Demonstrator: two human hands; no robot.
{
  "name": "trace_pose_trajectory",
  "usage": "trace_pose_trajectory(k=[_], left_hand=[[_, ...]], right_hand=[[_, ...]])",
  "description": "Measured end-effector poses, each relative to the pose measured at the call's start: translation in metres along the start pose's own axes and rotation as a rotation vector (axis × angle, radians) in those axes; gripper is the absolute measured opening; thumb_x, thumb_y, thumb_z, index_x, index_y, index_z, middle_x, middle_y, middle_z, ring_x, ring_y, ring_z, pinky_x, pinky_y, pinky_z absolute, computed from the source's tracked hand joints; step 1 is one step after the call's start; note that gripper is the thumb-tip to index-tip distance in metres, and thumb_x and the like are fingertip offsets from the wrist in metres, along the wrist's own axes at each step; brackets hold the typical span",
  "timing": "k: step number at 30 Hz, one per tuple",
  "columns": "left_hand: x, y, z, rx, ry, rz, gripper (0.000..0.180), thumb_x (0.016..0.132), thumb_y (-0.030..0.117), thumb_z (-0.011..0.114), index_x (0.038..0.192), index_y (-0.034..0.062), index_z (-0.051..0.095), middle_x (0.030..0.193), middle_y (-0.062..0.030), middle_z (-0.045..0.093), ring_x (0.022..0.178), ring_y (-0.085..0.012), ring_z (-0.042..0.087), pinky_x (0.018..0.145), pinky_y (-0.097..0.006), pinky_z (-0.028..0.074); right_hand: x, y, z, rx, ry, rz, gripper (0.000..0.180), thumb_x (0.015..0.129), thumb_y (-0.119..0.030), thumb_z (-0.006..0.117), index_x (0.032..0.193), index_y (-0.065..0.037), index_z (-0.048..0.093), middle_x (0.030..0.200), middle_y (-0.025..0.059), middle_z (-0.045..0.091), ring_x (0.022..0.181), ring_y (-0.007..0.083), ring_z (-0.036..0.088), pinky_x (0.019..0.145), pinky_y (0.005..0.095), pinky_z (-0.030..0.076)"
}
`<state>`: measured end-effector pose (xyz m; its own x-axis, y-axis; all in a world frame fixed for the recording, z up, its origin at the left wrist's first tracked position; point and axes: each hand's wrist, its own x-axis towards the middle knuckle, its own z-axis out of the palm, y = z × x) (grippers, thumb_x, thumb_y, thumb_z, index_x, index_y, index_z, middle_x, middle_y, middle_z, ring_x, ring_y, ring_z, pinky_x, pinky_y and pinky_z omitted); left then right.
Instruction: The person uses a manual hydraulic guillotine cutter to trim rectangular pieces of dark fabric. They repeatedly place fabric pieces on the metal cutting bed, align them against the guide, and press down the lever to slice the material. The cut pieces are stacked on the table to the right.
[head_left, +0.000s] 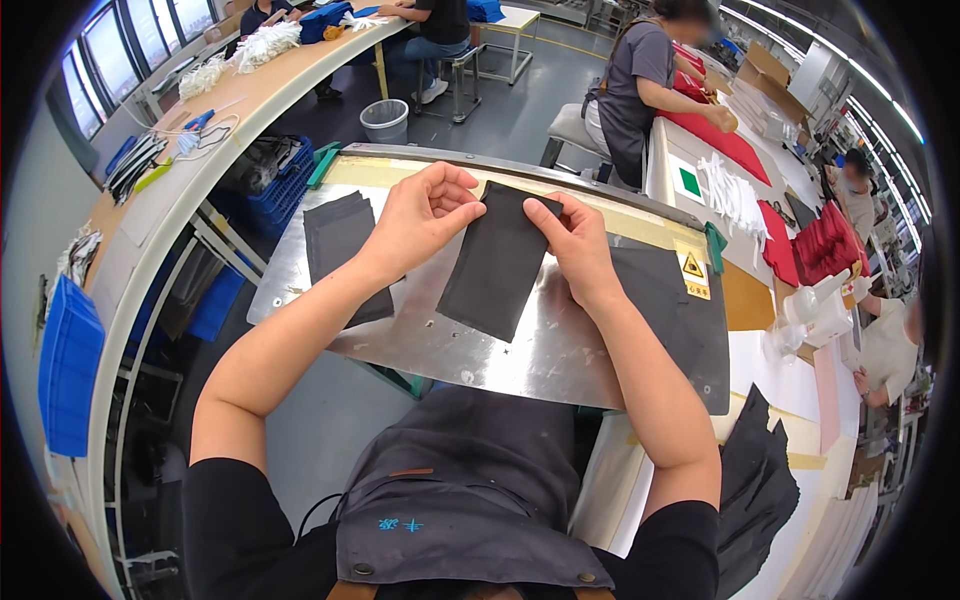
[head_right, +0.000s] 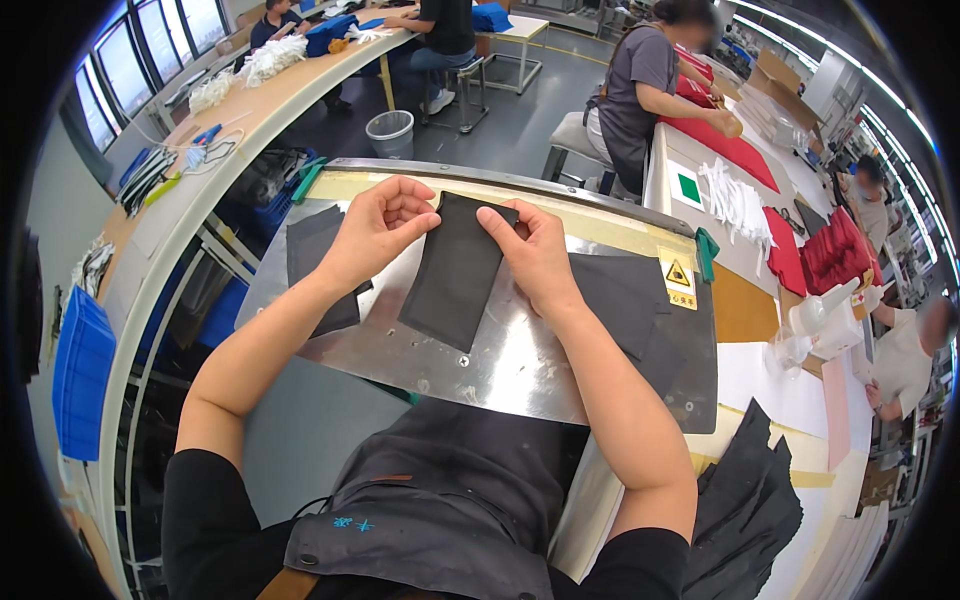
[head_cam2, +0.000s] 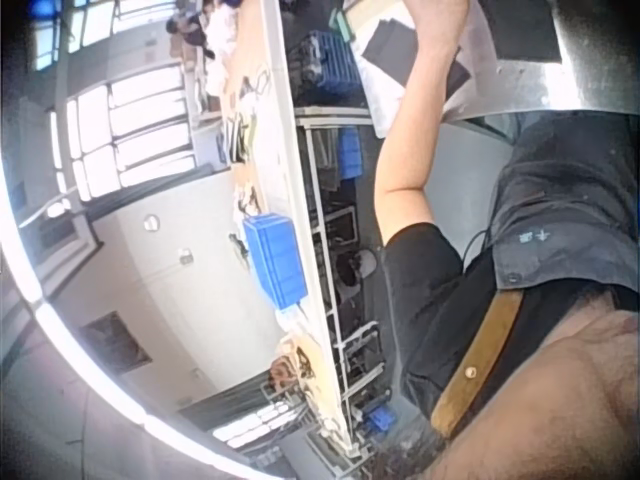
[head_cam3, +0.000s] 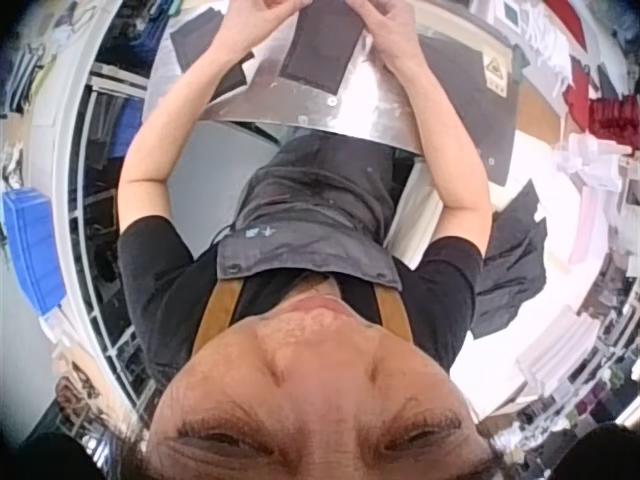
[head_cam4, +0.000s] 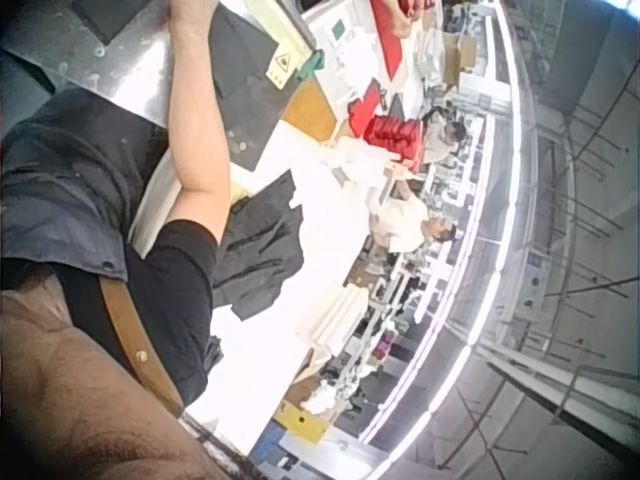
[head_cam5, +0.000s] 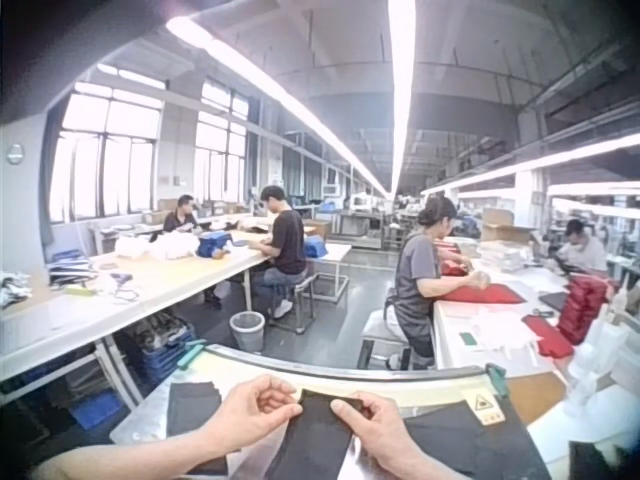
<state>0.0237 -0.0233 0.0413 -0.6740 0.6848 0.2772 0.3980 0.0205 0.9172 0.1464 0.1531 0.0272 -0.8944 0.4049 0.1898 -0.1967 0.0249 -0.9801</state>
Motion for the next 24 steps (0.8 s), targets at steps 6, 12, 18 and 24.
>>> trace_pose_trajectory(k=[6, 12, 18, 24], left_hand=[[-0.003, 0.005, 0.008, 0.139, 0.075, 0.096, 0.017, 0.09, 0.006, 0.073, 0.103, 0.0002, 0.064, 0.089, -0.0011, 0.068, 0.077, -0.0045, 0.062, 0.07, -0.019, 0.049], [0.001, -0.002, 0.006, 0.119, 0.088, 0.111, 0.01, 0.095, 0.011, 0.067, 0.101, 0.0039, 0.064, 0.088, 0.0033, 0.067, 0.079, -0.0026, 0.06, 0.07, -0.02, 0.047], [0.003, 0.004, 0.009, -0.715, -0.068, -0.303, 0.011, 0.102, 0.022, 0.058, 0.099, 0.012, 0.062, 0.093, 0.0049, 0.065, 0.084, -0.006, 0.061, 0.077, -0.021, 0.049], [0.005, 0.009, 0.004, -0.791, -0.182, -0.338, 0.018, 0.102, 0.024, 0.059, 0.11, 0.0086, 0.064, 0.097, 0.0026, 0.067, 0.085, -0.0058, 0.062, 0.075, -0.022, 0.049]], right_hand=[[0.0, 0.001, 0.0, -0.009, -0.014, -0.026, 0.021, 0.095, -0.022, 0.071, 0.102, -0.002, 0.071, 0.079, -0.004, 0.066, 0.066, 0.0, 0.051, 0.058, 0.0182, 0.039], [-0.002, 0.0, 0.001, -0.059, -0.044, -0.107, 0.018, 0.094, -0.017, 0.072, 0.098, 0.001, 0.07, 0.08, -0.0043, 0.066, 0.067, -0.0002, 0.052, 0.06, 0.0182, 0.042], [0.004, 0.003, -0.004, -0.022, -0.018, -0.087, 0.016, 0.094, -0.02, 0.072, 0.095, -0.004, 0.071, 0.076, -0.0068, 0.063, 0.063, -0.0008, 0.048, 0.056, 0.0185, 0.036], [0.006, 0.005, -0.005, 0.016, -0.015, -0.056, 0.017, 0.093, -0.022, 0.073, 0.096, -0.006, 0.072, 0.073, -0.008, 0.061, 0.061, -0.0012, 0.045, 0.055, 0.0186, 0.034]])
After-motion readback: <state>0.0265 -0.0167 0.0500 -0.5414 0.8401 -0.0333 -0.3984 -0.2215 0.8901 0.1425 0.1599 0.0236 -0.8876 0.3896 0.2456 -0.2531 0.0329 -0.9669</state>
